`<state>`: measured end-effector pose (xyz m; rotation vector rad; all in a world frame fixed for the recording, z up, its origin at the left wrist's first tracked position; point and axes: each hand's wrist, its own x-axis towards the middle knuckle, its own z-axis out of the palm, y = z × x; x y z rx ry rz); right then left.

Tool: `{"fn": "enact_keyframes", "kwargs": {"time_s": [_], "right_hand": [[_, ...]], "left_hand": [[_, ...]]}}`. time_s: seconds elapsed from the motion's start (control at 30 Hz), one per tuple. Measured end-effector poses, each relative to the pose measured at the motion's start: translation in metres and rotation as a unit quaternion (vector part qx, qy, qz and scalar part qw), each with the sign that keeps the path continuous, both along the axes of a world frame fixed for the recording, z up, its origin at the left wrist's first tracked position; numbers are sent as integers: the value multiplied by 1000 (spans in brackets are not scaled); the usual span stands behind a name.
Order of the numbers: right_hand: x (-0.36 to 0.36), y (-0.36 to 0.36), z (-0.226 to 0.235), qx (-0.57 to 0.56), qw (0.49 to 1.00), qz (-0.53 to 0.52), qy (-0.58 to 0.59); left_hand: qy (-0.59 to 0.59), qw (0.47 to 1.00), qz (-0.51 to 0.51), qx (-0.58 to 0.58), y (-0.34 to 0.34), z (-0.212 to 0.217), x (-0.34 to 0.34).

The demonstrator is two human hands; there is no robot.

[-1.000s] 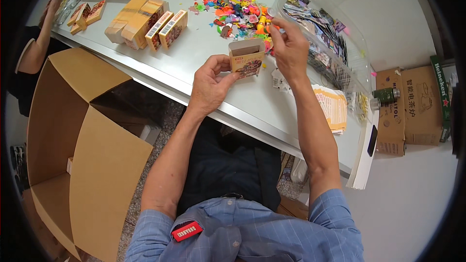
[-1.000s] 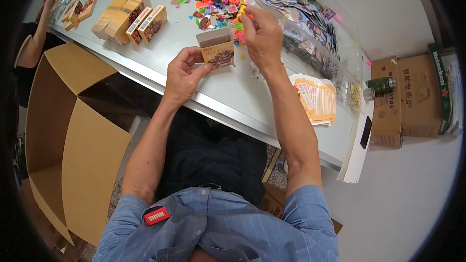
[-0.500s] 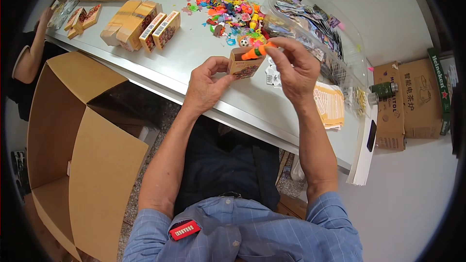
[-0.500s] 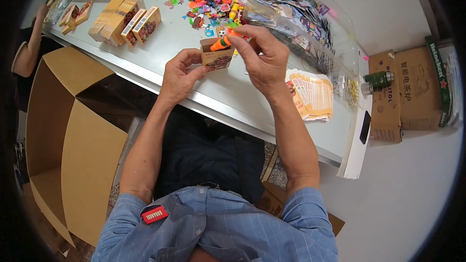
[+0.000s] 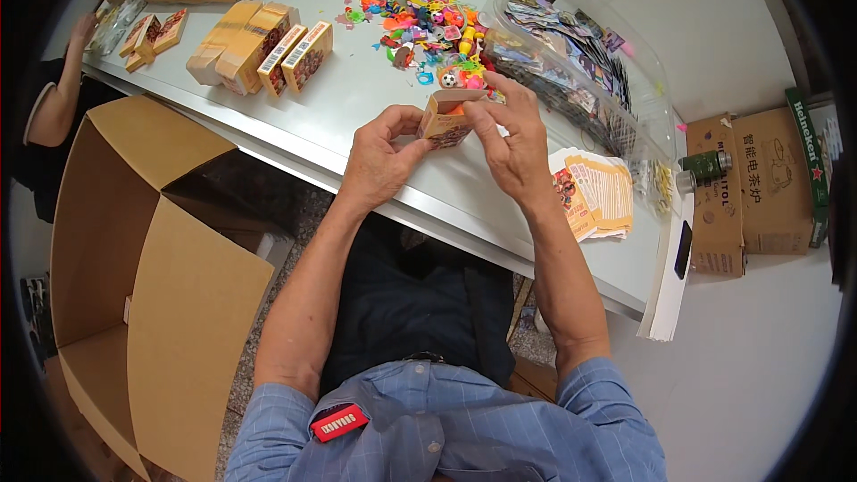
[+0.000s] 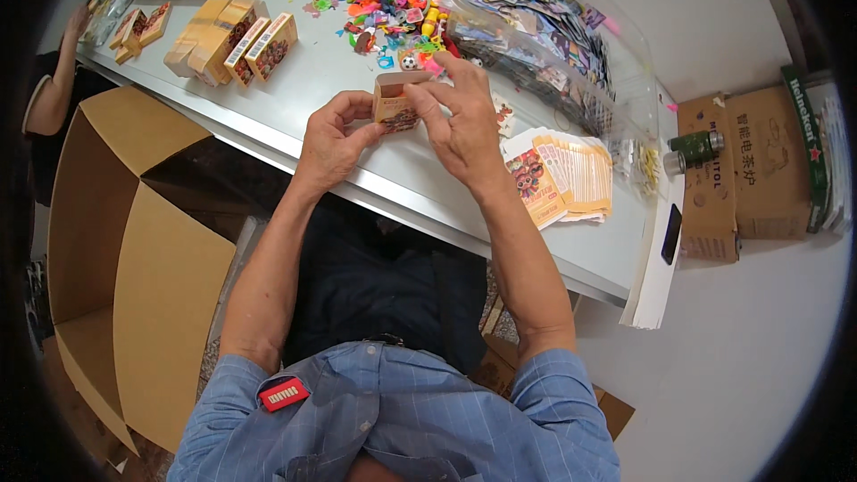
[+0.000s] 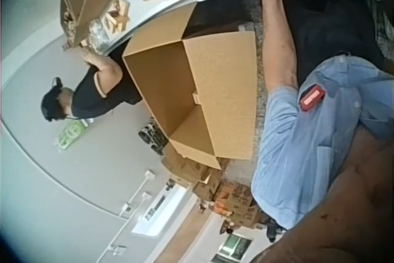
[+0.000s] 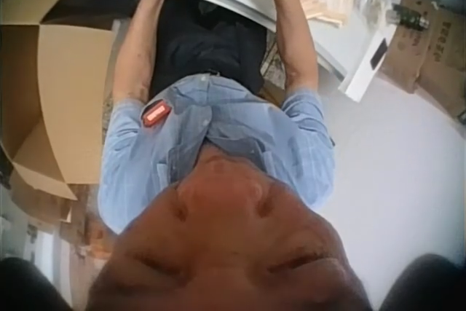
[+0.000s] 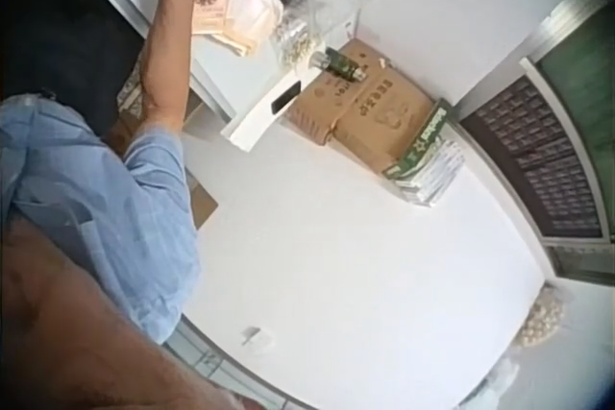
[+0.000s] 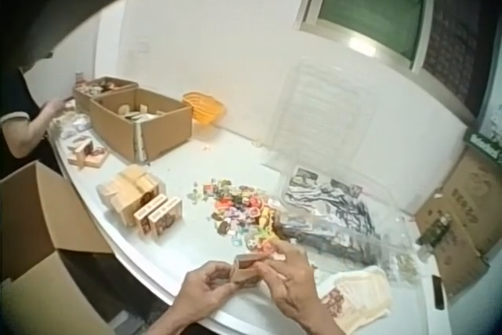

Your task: Packaging small colorful toy figurines into small cardboard boxes at a workstation.

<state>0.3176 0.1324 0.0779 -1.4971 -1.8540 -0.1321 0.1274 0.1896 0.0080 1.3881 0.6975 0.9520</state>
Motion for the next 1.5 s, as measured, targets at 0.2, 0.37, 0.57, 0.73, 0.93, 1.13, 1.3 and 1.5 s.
{"fn": "enact_keyframes", "kwargs": {"time_s": [0.2, 0.37, 0.57, 0.73, 0.93, 1.13, 1.3, 1.5], "right_hand": [[21, -4, 2, 6, 961, -27, 274], [28, -6, -7, -267, 742, 35, 613], [35, -4, -17, -325, 667, 119, 659], [30, -8, -18, -286, 711, 123, 630], [25, -12, -25, -289, 580, 148, 747], [30, -12, -35, -282, 643, 130, 700], [25, -13, -37, -256, 736, 95, 620], [10, -27, -43, -271, 685, 137, 662]], "left_hand": [[-17, 1000, -20, 9, 3, -1, 0], [-50, 996, -68, -30, 4, 0, -2], [-42, 994, -93, -45, 6, 4, -4], [-37, 992, -103, -61, 6, 6, -5], [-38, 989, -112, -86, 9, 5, -5], [-19, 989, -130, -63, 8, 8, -7], [-21, 984, -160, -76, 6, 19, -16], [-64, 979, -123, -151, -12, 21, -12]]}}
